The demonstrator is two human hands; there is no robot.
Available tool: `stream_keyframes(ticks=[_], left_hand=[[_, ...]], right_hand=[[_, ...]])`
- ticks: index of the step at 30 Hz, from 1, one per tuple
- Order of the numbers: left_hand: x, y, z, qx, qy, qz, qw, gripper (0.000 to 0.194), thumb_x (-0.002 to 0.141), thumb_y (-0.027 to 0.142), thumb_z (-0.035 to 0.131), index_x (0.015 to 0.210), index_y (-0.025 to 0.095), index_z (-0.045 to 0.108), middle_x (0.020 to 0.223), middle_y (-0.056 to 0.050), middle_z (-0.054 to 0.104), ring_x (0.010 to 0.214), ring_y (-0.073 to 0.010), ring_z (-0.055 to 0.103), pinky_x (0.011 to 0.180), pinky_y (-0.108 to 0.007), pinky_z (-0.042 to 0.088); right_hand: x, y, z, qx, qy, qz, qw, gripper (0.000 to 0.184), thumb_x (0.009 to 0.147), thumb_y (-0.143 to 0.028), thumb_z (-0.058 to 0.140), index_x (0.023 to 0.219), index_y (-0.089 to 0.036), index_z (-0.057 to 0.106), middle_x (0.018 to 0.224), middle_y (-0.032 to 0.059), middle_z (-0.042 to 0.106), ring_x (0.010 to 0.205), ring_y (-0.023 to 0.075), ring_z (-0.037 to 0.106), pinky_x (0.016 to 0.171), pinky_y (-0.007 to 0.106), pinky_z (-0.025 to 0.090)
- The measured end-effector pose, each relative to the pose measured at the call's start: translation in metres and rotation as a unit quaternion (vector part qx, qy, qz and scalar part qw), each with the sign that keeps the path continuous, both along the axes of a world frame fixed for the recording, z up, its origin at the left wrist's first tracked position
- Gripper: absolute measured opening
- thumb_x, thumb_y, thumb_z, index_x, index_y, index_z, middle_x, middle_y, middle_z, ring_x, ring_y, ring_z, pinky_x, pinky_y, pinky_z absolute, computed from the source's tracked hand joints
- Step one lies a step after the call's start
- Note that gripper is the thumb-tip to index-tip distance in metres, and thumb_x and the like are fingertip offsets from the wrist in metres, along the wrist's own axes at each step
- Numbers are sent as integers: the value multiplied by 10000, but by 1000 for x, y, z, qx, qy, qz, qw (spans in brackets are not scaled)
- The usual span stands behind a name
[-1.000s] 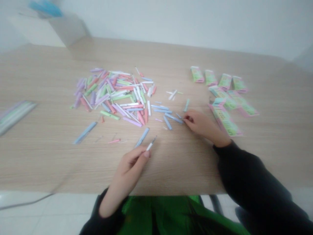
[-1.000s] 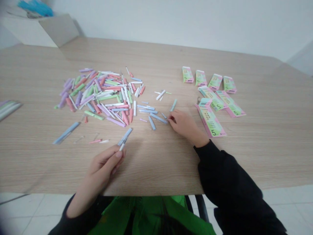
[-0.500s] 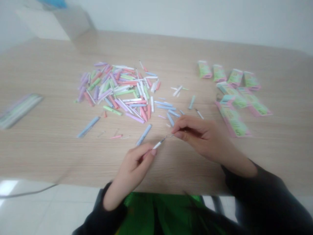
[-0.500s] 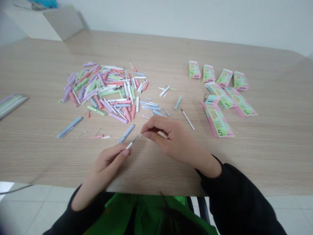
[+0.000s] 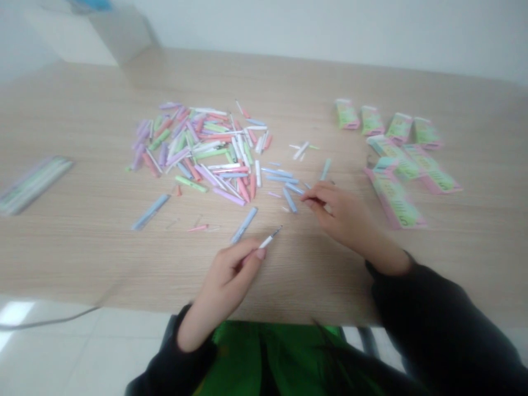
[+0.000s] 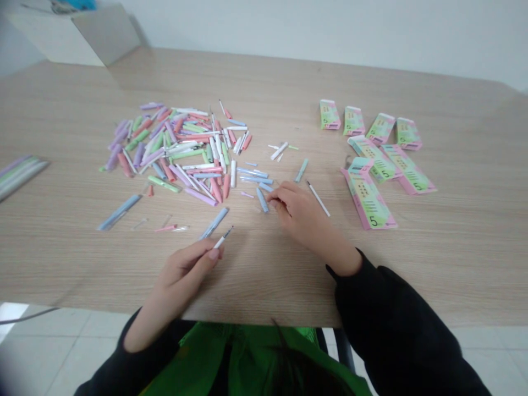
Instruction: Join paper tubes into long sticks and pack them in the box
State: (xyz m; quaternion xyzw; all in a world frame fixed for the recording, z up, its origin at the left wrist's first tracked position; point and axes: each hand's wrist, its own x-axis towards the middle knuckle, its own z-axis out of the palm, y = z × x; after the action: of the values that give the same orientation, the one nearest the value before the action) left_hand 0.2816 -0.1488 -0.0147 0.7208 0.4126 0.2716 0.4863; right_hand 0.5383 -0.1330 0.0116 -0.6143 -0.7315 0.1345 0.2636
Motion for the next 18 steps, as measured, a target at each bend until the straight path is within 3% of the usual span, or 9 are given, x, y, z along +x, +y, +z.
stream_keyframes(ticks=[3, 6, 12, 18], left_hand=[[0, 0, 0, -3, -9, 9, 1000, 320, 994, 318, 488, 700, 193, 505, 637, 34, 418, 615, -131, 437, 595, -260, 320], [-2, 0, 0, -5, -33, 27, 999, 294, 989, 306, 502, 721, 192, 546, 642, 32, 450, 622, -132, 444, 601, -259, 327], [-8, -1, -5, -38, -80, 67, 994, 276, 986, 316, 529, 744, 199, 589, 597, 48, 414, 548, -122, 386, 575, -265, 321], [-12, -3, -4, -44, -104, 64, 992, 310, 977, 322, 535, 694, 200, 569, 586, 39, 423, 545, -127, 393, 557, -273, 312]], right_hand=[[11, 7, -12, -63, -48, -34, 996, 199, 892, -134, 566, 911, -175, 760, 889, 86, 759, 815, 234, 680, 770, 352, 500], [22, 8, -14, -82, -92, -72, 990, 204, 874, -135, 592, 910, -174, 790, 897, 95, 785, 819, 251, 702, 747, 354, 500], [40, 10, -9, -43, -106, -149, 982, 229, 883, -154, 616, 999, -149, 813, 966, 115, 811, 868, 270, 735, 786, 370, 537], [51, 21, -18, -18, -94, -162, 982, 245, 892, -180, 605, 1020, -140, 811, 1013, 136, 810, 928, 279, 748, 844, 387, 557]])
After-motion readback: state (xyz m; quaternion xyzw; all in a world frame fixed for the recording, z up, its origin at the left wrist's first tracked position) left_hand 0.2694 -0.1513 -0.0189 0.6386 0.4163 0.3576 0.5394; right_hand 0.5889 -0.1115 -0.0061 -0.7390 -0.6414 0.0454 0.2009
